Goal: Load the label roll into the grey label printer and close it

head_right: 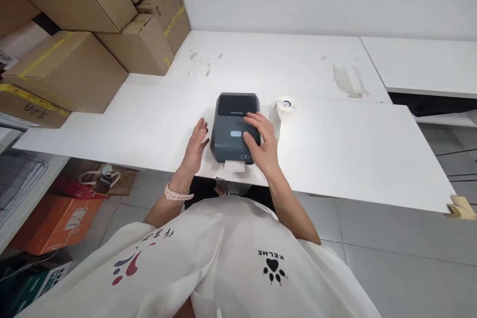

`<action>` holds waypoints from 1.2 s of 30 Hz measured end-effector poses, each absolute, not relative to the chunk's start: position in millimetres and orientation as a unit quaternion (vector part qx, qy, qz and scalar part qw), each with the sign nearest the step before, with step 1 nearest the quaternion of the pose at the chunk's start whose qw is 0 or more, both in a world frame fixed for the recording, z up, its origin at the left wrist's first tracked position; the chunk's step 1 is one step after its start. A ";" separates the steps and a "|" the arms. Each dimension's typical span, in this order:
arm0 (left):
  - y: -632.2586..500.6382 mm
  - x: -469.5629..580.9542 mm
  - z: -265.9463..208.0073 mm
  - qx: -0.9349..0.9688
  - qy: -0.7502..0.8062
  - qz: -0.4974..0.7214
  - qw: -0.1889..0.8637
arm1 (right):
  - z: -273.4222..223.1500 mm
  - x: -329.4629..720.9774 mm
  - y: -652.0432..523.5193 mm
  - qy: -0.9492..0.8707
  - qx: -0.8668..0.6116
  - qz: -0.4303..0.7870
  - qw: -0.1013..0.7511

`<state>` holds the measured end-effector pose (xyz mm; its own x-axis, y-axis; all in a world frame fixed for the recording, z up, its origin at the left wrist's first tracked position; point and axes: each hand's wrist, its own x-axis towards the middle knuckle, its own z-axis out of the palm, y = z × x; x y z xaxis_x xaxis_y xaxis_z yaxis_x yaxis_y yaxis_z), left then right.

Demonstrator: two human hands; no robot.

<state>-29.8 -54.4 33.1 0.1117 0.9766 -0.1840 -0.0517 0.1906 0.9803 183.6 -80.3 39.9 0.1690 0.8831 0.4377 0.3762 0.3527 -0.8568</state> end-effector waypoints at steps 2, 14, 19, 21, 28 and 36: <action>-52.7 -18.5 35.0 0.461 0.492 0.427 0.603 | 21.8 182.1 -88.0 -0.546 -0.565 0.270 0.557; -60.1 -3.8 31.8 0.481 0.424 0.431 0.635 | 2.5 191.2 -90.0 -0.361 -0.529 0.570 0.515; -95.7 -9.6 15.0 0.469 0.546 0.457 0.523 | 0.1 190.1 -88.5 -0.382 -0.536 0.558 0.505; -118.0 -12.7 4.4 0.438 0.621 0.482 0.436 | -2.3 190.0 -87.9 -0.393 -0.538 0.552 0.501; -131.0 -1.4 6.3 0.395 0.520 0.342 0.676 | -9.1 190.9 -87.8 -0.412 -0.542 0.533 0.502; -118.8 -22.9 12.8 0.494 0.487 0.270 0.668 | 14.5 180.6 -77.1 -0.412 -0.594 0.455 0.520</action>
<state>-22.9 -118.8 12.8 0.3802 0.8420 -0.3828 0.1203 0.3653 0.9231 180.6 -77.1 14.5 0.2463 0.9626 -0.1129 0.0154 -0.1204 -0.9926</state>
